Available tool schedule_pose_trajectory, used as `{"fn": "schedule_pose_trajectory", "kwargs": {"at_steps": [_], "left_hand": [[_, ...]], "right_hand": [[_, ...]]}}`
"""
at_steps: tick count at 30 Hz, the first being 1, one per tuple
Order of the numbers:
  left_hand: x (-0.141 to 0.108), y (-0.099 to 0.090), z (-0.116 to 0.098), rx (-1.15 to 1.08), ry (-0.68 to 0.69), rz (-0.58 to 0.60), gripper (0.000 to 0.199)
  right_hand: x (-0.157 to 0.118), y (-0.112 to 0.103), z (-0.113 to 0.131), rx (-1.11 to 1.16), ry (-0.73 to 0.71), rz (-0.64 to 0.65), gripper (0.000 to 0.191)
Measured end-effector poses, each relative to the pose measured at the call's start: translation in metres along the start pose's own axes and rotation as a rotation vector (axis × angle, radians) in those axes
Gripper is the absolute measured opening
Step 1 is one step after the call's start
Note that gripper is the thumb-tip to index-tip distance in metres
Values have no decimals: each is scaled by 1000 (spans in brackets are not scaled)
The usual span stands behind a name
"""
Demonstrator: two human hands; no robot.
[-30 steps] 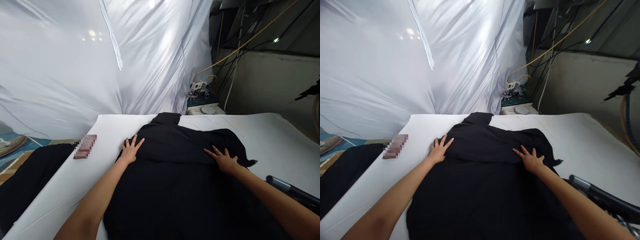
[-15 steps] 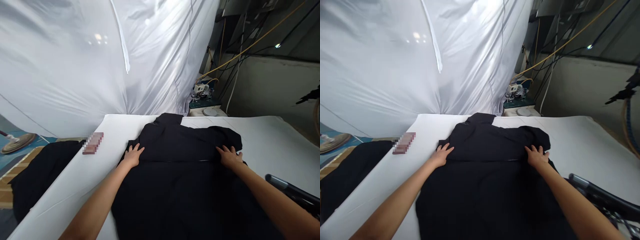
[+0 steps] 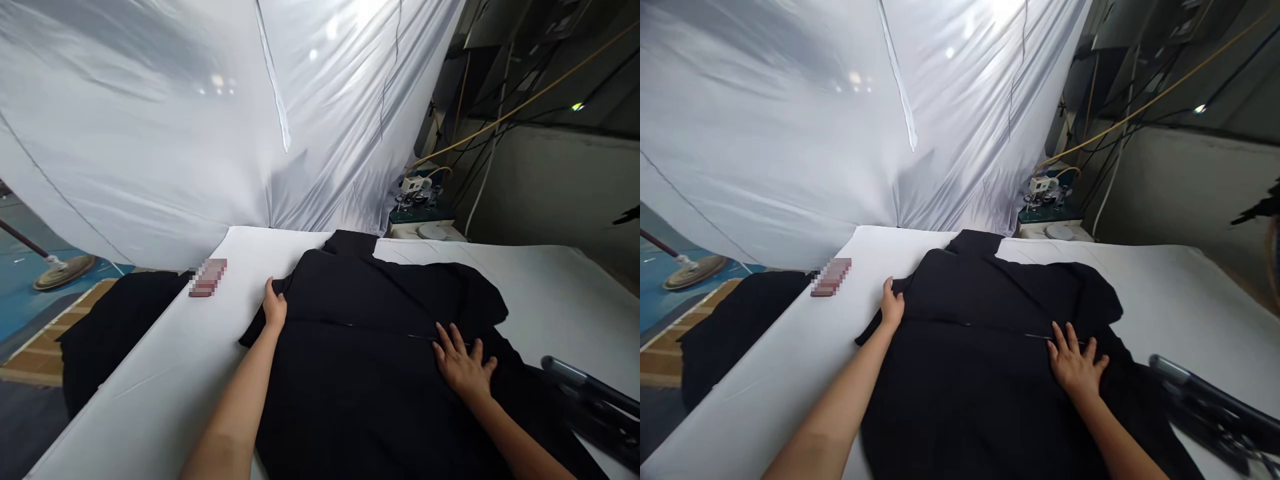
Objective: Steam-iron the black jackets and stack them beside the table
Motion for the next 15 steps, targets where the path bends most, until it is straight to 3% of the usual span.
{"fn": "schedule_pose_trajectory", "kwargs": {"at_steps": [3, 9, 15], "left_hand": [[-23, -6, 5, 28, 146, -41, 44], [-20, 5, 8, 249, 121, 117, 46], [-52, 1, 23, 380, 89, 136, 51]], "right_hand": [[-17, -3, -4, 15, 2, -14, 57], [-30, -9, -2, -12, 46, 61, 55], [-74, -3, -18, -31, 100, 39, 52]]}}
Point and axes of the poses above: each hand's wrist, its own x-axis towards the middle knuckle, its own y-axis out of the palm, z = x × y, the point moved 9 cm from there along x, towards the middle knuckle
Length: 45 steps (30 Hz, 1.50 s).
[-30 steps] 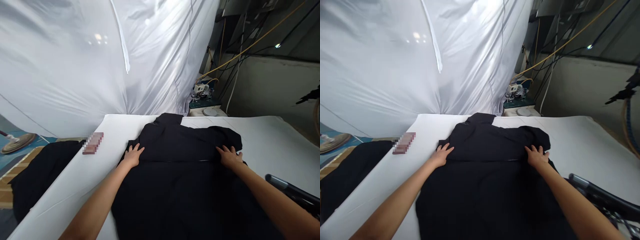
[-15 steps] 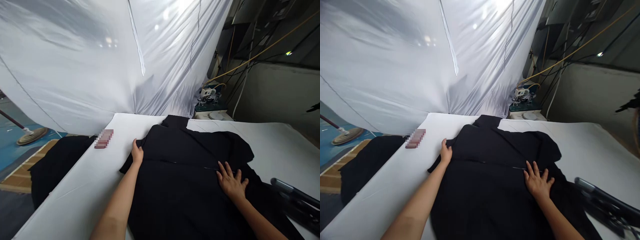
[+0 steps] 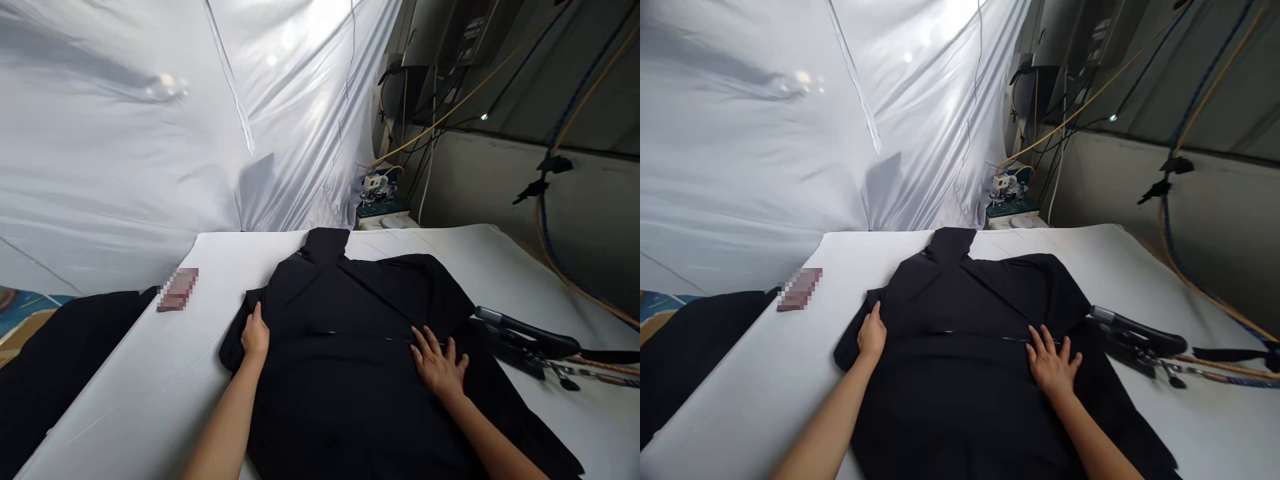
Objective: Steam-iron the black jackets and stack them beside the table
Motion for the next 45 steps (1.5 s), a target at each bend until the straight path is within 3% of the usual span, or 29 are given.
{"fn": "schedule_pose_trajectory", "kwargs": {"at_steps": [2, 4, 8, 11, 14, 17, 22, 24, 26, 28, 30, 33, 35, 37, 39, 42, 45], "left_hand": [[6, -2, 3, 28, -54, 59, 49], [26, -16, 1, 55, -91, 43, 42], [79, -49, -31, 66, 78, -89, 31], [99, -28, -53, 81, 144, 122, 41], [90, 1, -74, 142, 256, 286, 47], [81, 3, -74, 195, 386, 192, 39], [101, -31, -5, 280, 17, 21, 36], [104, -46, -17, 280, 41, -40, 28], [98, -50, -56, 219, 204, -57, 28], [78, -37, -102, 144, 436, 18, 34], [54, -8, -127, 122, 560, 175, 47], [33, 34, -127, 192, 485, 370, 65], [30, 50, -120, 281, 370, 421, 66], [32, 54, -113, 353, 220, 418, 66], [34, 50, -108, 361, 114, 351, 68], [34, 43, -103, 309, 165, 178, 63], [35, 41, -90, 298, 253, 42, 54]], "right_hand": [[-4, 3, -4, 8, 7, 17, 52], [3, 5, -4, 23, 15, 56, 53], [28, 3, 3, 49, 12, 135, 56], [42, -2, 7, 49, -6, 111, 58], [51, 3, 6, 51, -2, 118, 59], [63, 5, 5, 51, 21, 124, 61], [83, 5, 14, -60, 37, 331, 58], [90, 2, 22, -133, 18, 420, 59], [96, -2, 30, -178, -9, 461, 60], [103, -9, 36, -191, -37, 456, 60], [110, -17, 38, -157, -42, 459, 57], [133, -33, 30, -20, -36, 449, 50], [161, -54, 17, 81, -30, 302, 50], [190, -77, -1, 206, 6, 81, 47], [215, -86, -21, 376, 87, -57, 39], [246, -72, -33, 543, 163, -40, 32], [270, -59, -26, 631, 133, -1, 35]]}}
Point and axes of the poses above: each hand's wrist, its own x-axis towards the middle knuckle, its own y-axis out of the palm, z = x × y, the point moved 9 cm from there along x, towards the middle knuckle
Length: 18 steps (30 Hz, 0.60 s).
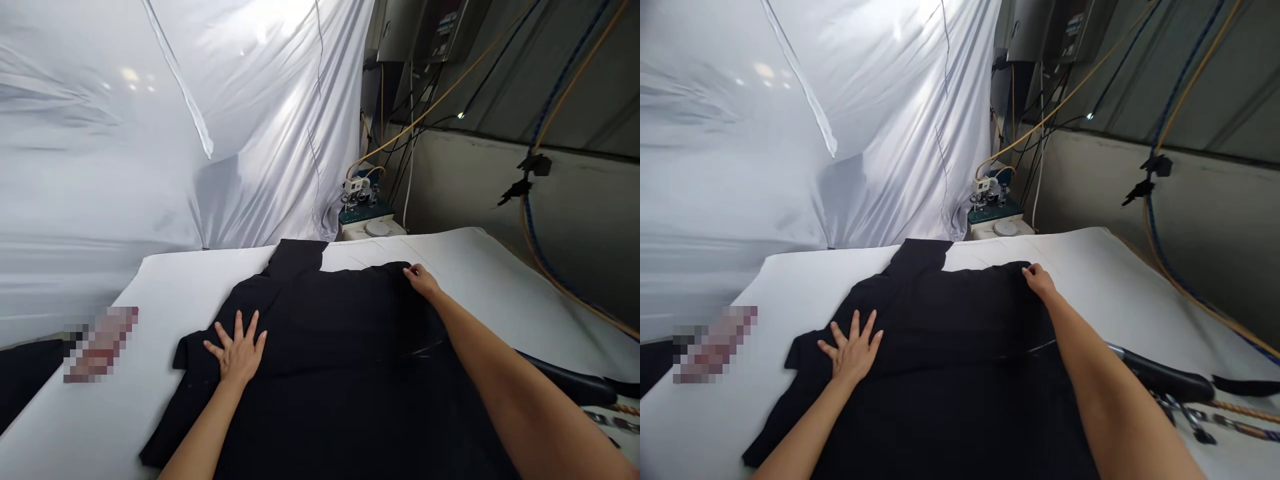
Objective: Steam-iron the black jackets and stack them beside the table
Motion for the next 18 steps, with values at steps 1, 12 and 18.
{"fn": "schedule_pose_trajectory", "kwargs": {"at_steps": [1, 12, 18], "left_hand": [[-1, 2, 4, 5, 3, -24, 54], [13, -4, 10, 14, -42, -2, 56], [-29, -31, -26, -25, 63, 93, 48]], "right_hand": [[6, 5, 2, 43, -19, 27, 38], [-4, -17, -8, -38, 149, -129, 61], [-159, 12, 5, -595, -192, 230, 49]]}}
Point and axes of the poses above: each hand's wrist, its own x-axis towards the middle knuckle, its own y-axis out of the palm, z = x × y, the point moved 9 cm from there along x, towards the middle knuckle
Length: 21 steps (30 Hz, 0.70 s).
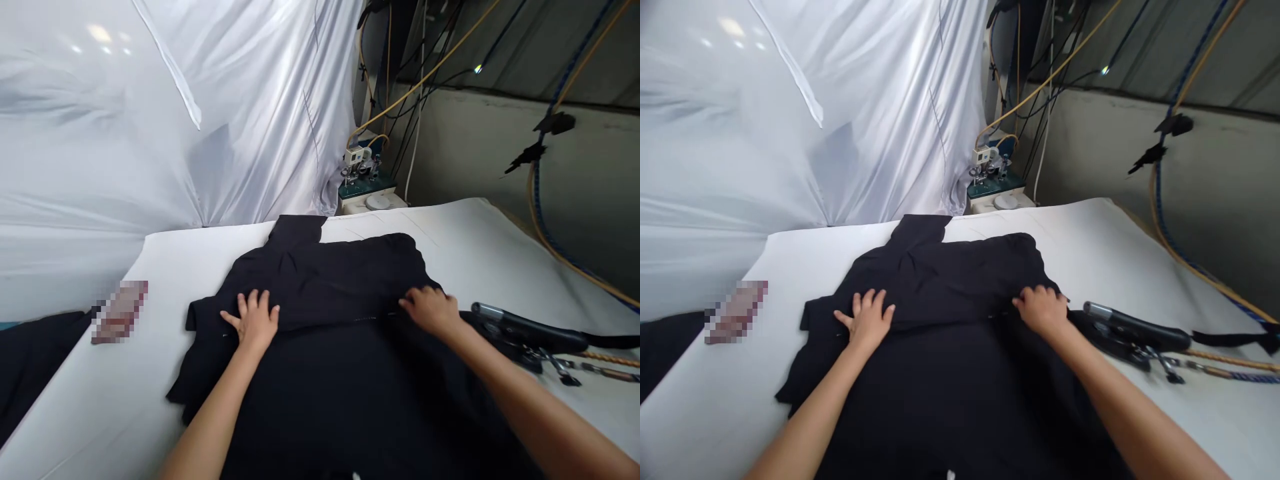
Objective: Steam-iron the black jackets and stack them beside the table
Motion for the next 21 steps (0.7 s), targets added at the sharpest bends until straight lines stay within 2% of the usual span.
{"fn": "schedule_pose_trajectory", "kwargs": {"at_steps": [1, 3, 5, 7, 11, 13, 15, 17, 18, 21], "left_hand": [[-15, -3, -13, 1, 80, 3, 46], [-47, -1, -31, -8, 195, 22, 46], [-72, 9, -29, -31, 184, 31, 50], [-86, 20, -16, -50, 122, 12, 51], [-87, 33, 2, -62, 85, -28, 51], [-81, 34, 1, -82, 78, 27, 53], [-75, 33, -3, -97, 34, 102, 56], [-75, 25, -14, -96, 21, 117, 57], [-78, 19, -25, -96, 63, 96, 56], [-100, 14, -65, -127, 322, 63, 55]], "right_hand": [[-25, 21, 0, -45, 46, 84, 56], [-65, 56, 0, -83, 140, 157, 67], [-86, 75, 9, -114, 160, 83, 68], [-94, 84, 20, -134, 125, -30, 65], [-90, 86, 30, -108, 33, -136, 61], [-84, 81, 28, -77, 5, -109, 61], [-78, 76, 25, -36, 5, -16, 63], [-79, 70, 23, -1, 35, 104, 64], [-83, 67, 22, 6, 57, 148, 63], [-105, 59, 12, -22, 135, 173, 60]]}}
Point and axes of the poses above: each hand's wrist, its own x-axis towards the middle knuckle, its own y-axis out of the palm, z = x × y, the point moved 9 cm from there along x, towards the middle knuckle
